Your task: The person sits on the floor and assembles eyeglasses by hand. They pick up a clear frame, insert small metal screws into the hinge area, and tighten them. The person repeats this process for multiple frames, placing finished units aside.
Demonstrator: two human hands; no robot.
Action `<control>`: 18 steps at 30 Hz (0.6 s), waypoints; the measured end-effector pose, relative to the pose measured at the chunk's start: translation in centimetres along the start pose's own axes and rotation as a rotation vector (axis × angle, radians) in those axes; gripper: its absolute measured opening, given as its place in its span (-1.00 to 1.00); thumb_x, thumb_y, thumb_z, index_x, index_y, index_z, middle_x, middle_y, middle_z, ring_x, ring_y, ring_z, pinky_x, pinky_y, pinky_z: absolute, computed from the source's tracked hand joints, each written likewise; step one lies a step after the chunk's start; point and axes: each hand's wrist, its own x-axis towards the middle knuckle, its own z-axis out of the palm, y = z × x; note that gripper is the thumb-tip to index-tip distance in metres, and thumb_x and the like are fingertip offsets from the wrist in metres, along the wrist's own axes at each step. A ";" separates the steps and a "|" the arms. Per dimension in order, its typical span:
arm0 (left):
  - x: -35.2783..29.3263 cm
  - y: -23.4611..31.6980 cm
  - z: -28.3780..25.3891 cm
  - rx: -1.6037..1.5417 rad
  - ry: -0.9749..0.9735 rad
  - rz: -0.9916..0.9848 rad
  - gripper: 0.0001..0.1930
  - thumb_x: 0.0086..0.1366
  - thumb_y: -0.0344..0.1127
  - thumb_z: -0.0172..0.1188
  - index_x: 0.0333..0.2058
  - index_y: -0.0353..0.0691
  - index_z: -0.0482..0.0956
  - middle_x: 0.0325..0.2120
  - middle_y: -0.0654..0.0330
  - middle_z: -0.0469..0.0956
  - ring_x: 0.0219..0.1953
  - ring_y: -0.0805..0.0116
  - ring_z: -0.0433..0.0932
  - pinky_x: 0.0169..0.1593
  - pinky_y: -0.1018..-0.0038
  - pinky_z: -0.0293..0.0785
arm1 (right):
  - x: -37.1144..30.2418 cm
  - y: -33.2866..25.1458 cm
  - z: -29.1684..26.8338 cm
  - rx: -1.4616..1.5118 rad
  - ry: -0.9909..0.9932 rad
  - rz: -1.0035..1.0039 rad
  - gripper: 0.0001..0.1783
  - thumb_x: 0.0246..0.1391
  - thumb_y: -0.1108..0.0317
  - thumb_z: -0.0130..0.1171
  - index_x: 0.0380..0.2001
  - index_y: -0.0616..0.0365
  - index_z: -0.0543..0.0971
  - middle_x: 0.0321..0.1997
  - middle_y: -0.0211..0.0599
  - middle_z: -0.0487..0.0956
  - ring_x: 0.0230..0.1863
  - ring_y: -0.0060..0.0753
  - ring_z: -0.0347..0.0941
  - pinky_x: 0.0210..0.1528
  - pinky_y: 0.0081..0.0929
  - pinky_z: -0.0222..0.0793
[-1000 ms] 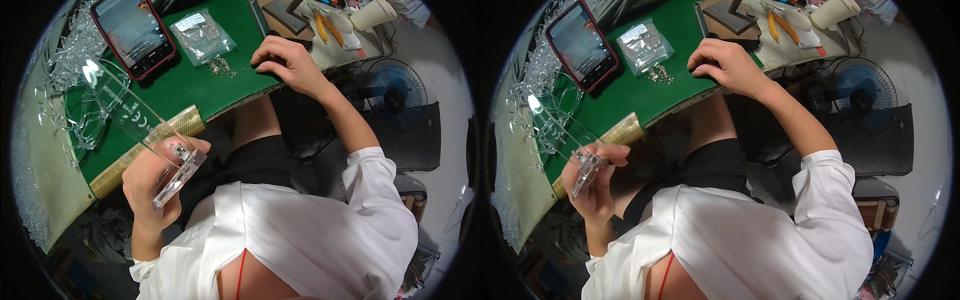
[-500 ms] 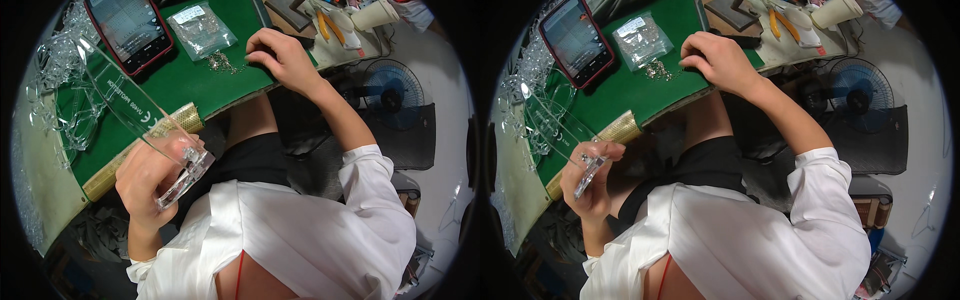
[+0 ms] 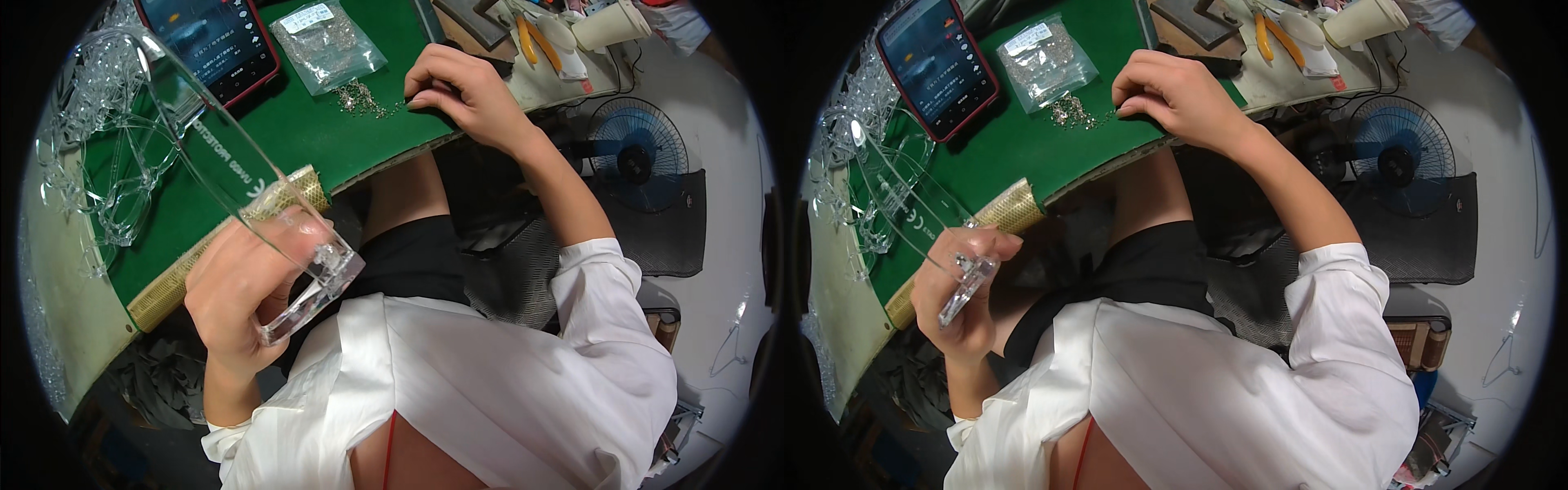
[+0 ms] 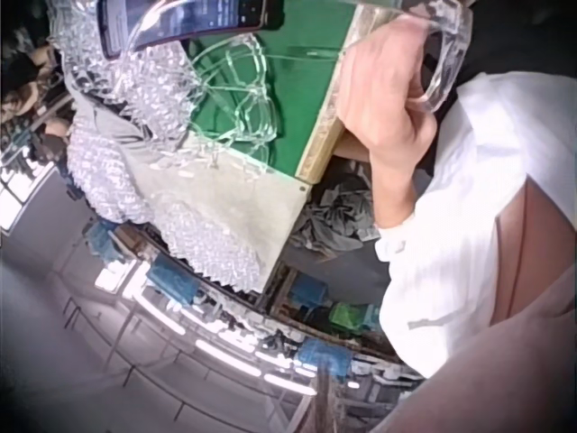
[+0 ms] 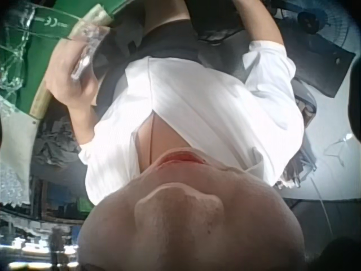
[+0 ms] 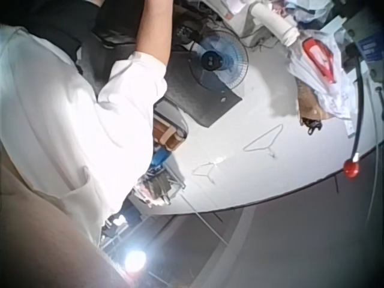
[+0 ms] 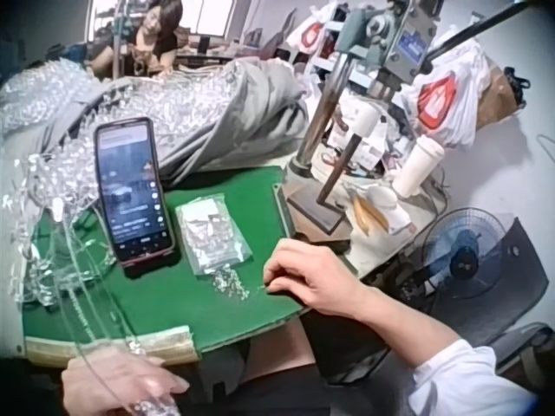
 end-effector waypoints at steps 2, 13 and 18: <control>-0.2 0.0 -0.1 -0.010 0.000 -0.026 -0.64 0.06 -0.77 0.12 -0.13 -0.40 0.46 -0.47 -0.07 0.59 -0.40 0.06 0.62 -0.19 0.24 0.57 | 0.4 0.1 -0.1 -0.008 -0.019 -0.031 -0.91 0.06 0.50 0.21 -0.36 0.27 0.53 -0.40 -0.34 0.46 -0.40 -0.48 0.41 -0.32 -0.55 0.32; -0.2 -0.1 0.0 -0.005 -0.002 -0.010 -0.68 0.12 -0.75 0.12 -0.12 -0.41 0.47 -0.45 -0.08 0.59 -0.41 0.09 0.63 -0.22 0.27 0.58 | 0.7 0.4 0.1 -0.054 0.017 0.047 -0.85 0.14 0.38 0.19 -0.34 0.27 0.53 -0.41 -0.32 0.47 -0.41 -0.47 0.39 -0.31 -0.54 0.31; -0.1 -0.1 -0.1 -0.018 -0.009 0.005 -0.66 0.11 -0.76 0.12 -0.11 -0.42 0.47 -0.45 -0.08 0.58 -0.40 0.08 0.62 -0.24 0.30 0.58 | 0.4 0.6 -0.7 -0.034 -0.065 -0.047 -0.90 0.09 0.48 0.20 -0.34 0.28 0.53 -0.39 -0.33 0.47 -0.38 -0.49 0.41 -0.31 -0.54 0.33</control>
